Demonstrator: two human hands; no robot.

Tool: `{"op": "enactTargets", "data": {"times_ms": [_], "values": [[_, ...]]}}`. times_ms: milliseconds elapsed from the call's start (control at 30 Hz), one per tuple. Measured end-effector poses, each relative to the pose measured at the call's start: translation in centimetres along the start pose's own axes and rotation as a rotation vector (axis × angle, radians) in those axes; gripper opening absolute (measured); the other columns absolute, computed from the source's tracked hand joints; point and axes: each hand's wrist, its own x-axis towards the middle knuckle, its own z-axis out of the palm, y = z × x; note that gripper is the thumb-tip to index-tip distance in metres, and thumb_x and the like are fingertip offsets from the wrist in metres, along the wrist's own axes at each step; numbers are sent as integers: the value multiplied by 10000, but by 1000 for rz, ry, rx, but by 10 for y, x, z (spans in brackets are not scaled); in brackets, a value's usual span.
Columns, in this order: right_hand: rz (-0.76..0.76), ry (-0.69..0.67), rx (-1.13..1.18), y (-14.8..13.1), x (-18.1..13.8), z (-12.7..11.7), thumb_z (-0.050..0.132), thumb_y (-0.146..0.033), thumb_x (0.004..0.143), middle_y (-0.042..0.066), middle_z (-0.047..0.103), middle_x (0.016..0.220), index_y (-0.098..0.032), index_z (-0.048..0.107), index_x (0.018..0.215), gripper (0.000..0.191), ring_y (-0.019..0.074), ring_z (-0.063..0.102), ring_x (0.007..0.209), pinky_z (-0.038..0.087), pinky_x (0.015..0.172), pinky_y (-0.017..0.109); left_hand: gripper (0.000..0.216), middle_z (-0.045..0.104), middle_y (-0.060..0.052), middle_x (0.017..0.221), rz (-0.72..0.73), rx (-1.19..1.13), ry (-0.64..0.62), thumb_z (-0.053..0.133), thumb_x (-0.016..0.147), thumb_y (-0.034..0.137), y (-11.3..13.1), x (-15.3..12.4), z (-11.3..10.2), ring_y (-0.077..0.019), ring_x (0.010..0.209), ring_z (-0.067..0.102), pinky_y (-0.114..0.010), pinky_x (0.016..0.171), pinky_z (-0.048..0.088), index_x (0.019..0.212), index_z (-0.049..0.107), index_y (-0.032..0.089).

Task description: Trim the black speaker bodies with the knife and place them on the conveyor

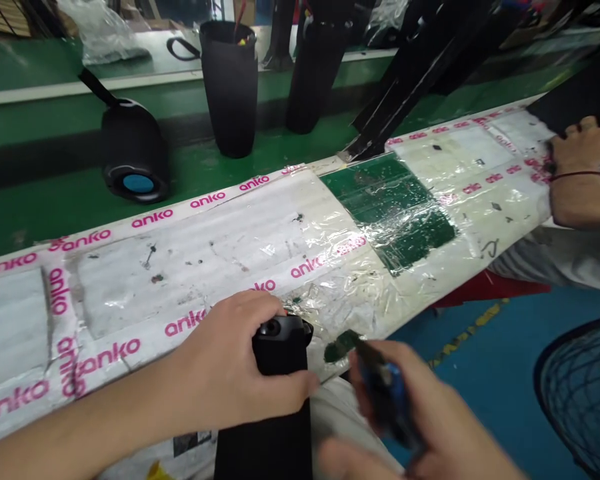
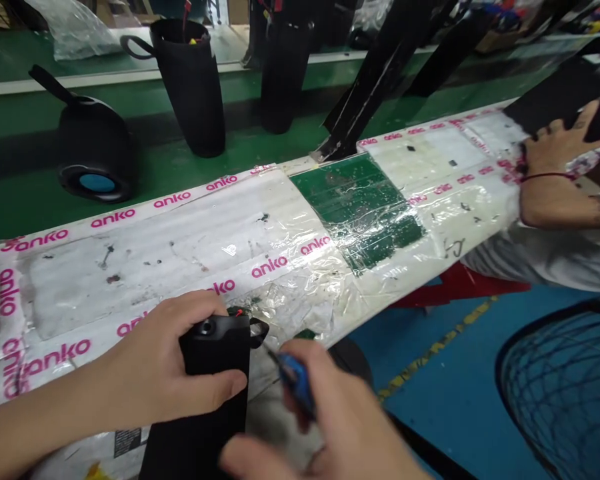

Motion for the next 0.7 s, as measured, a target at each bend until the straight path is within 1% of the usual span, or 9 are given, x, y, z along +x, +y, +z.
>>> {"op": "enactTargets", "data": {"times_ms": [33, 100, 133, 233, 300, 400, 467, 600, 700], "values": [[42, -12, 104, -2, 1, 17, 880, -428, 726, 25, 726, 855, -286, 575, 1215, 594, 286, 715, 744, 551, 641, 363, 272, 572, 9, 741, -21, 33, 14, 725, 763, 417, 0, -1, -1, -191, 682, 552, -313, 608, 397, 755, 549, 209], [179, -34, 326, -7, 1, 41, 900, -415, 679, 18, 684, 843, -303, 574, 1152, 586, 284, 695, 766, 548, 629, 361, 274, 617, -4, 806, -81, 39, -3, 700, 792, 438, -1, -5, -5, -212, 718, 570, -326, 617, 424, 888, 563, 221], [244, -36, 426, -8, 1, 46, 906, -413, 665, 6, 653, 833, -309, 569, 1114, 571, 267, 677, 761, 539, 626, 350, 321, 641, -6, 855, -110, -4, -46, 711, 790, 440, -3, -7, -10, -218, 744, 586, -328, 626, 450, 984, 561, 233], [393, -25, 680, -2, -2, 43, 941, -473, 646, -38, 559, 812, -303, 551, 1055, 590, 190, 591, 712, 489, 628, 308, 647, 682, -27, 1099, -137, -176, -234, 822, 731, 442, -13, -10, -26, -252, 910, 648, -348, 724, 541, 1264, 485, 297], [432, -17, 807, 9, -5, 34, 966, -523, 644, -55, 527, 817, -299, 549, 1066, 634, 149, 524, 693, 435, 615, 280, 772, 642, -54, 1264, -103, -200, -302, 892, 690, 473, -21, -9, -33, -299, 1070, 642, -397, 856, 557, 1322, 475, 318], [413, -62, 940, 29, -9, 27, 996, -507, 639, -61, 535, 849, -304, 549, 1138, 701, 130, 504, 722, 410, 644, 271, 749, 585, -72, 1362, -52, -184, -302, 932, 651, 567, -32, -4, -33, -356, 1208, 591, -477, 996, 518, 1256, 572, 311], [387, -97, 971, 41, -11, 26, 995, -487, 660, -57, 547, 866, -305, 549, 1176, 706, 133, 520, 751, 423, 680, 279, 696, 576, -77, 1366, 11, -189, -276, 939, 634, 599, -35, 0, -27, -387, 1281, 547, -502, 1037, 496, 1182, 629, 301], [332, -128, 992, 51, -10, 27, 975, -496, 688, -55, 534, 844, -287, 576, 1113, 618, 122, 500, 728, 404, 656, 262, 578, 605, -83, 1257, 142, -221, -211, 937, 648, 582, -33, 1, -10, -399, 1346, 486, -483, 1022, 503, 1020, 625, 268], [297, -154, 994, 53, -6, 29, 960, -522, 697, -40, 567, 874, -296, 591, 1111, 599, 136, 542, 770, 425, 697, 266, 583, 596, -70, 1215, 123, -285, -191, 930, 662, 555, -28, -5, -2, -359, 1266, 525, -449, 947, 527, 996, 545, 271]]}}
